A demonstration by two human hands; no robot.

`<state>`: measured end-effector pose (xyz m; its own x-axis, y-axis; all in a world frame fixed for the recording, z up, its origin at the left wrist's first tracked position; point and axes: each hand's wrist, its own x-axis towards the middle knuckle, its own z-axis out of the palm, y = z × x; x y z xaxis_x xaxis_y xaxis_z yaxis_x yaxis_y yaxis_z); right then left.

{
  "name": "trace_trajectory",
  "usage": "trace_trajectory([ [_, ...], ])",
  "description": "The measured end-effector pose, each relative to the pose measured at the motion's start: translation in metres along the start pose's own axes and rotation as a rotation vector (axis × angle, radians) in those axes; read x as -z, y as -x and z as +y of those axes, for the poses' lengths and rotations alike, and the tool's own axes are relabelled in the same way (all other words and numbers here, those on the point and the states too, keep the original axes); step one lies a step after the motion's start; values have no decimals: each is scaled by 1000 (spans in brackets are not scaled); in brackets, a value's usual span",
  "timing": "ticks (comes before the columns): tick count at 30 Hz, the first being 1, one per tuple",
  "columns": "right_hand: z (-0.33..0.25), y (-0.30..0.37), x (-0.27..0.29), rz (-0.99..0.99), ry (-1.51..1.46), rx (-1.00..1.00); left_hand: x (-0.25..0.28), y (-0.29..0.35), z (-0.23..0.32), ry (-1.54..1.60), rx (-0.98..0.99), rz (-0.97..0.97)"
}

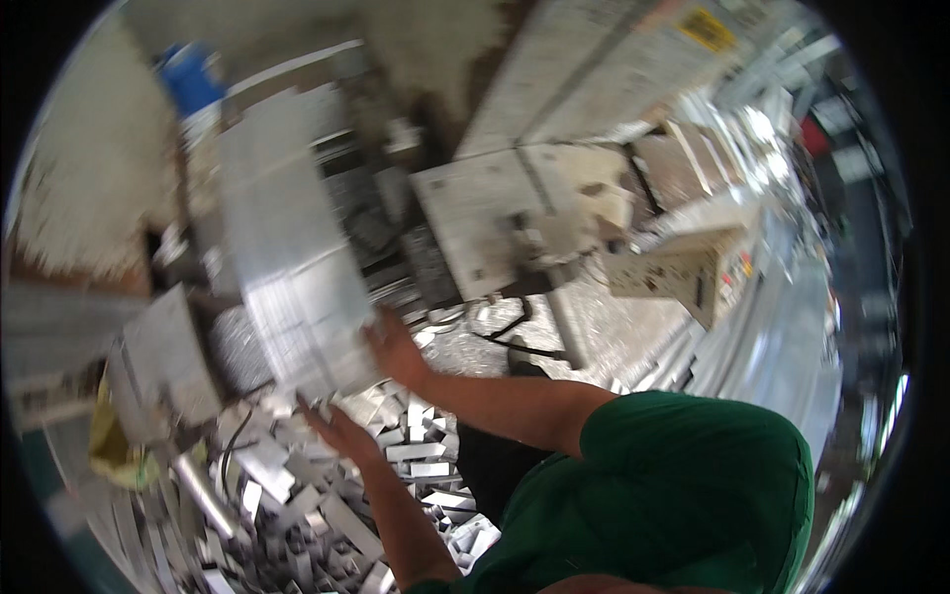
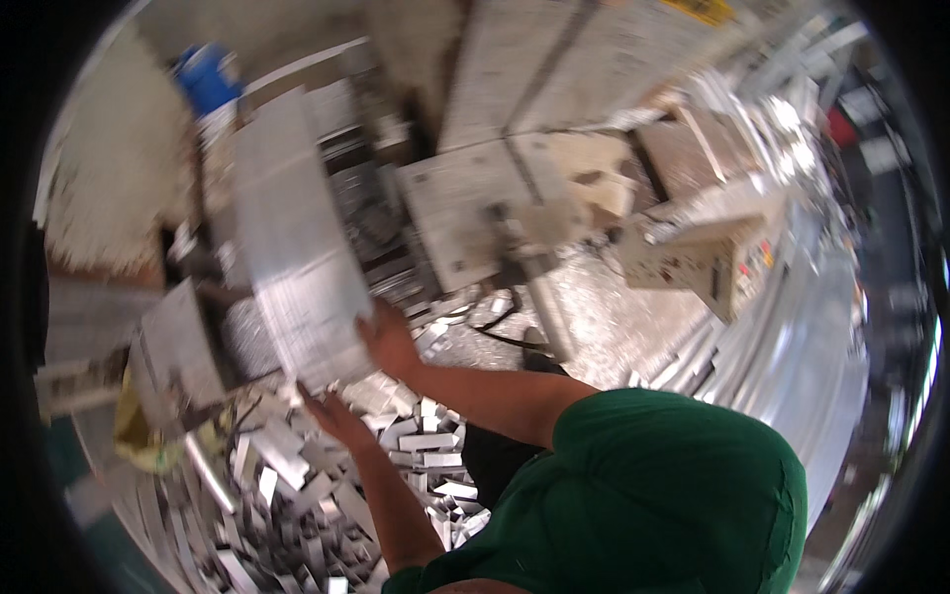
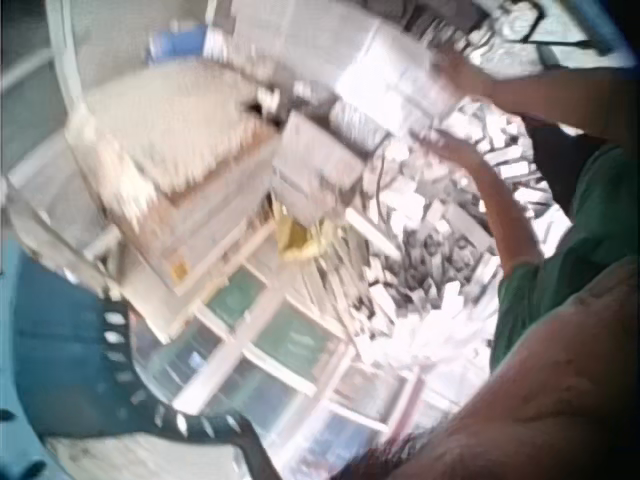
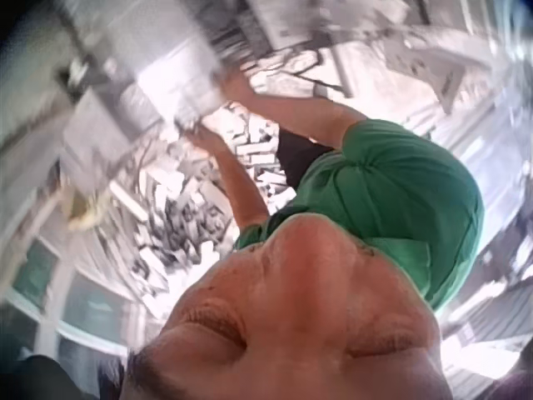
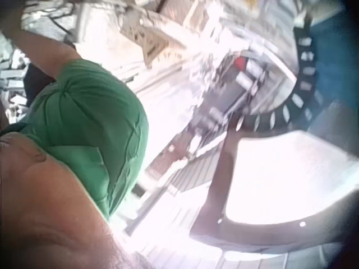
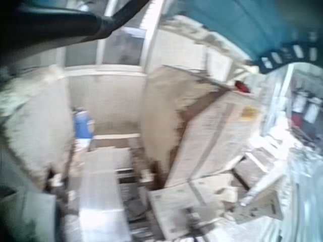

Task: The person picks up long metal profiles, places them into a cutting machine, and operates the controls to cut them. The cut pieces fall into a pile on the floor. The person repeats this process with several profiles.

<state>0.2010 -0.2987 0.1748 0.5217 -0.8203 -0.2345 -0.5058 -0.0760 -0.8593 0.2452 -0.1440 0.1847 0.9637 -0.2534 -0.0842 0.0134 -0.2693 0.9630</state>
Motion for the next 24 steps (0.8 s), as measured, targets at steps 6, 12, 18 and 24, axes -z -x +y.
trace_trajectory([
  [6, 25, 148, 102, -753, 228, 481, 39, 82, -24, -154, 43, -120],
  [12, 113, 172, 214, -951, 414, 120, 45, 138, -73, -233, 92, -262],
  [18, 208, 175, 327, -685, 455, -348, 8, 191, -93, -235, 271, -444],
  [24, 264, 208, 404, -538, 393, -390, -32, 245, -72, -345, 321, -655],
])
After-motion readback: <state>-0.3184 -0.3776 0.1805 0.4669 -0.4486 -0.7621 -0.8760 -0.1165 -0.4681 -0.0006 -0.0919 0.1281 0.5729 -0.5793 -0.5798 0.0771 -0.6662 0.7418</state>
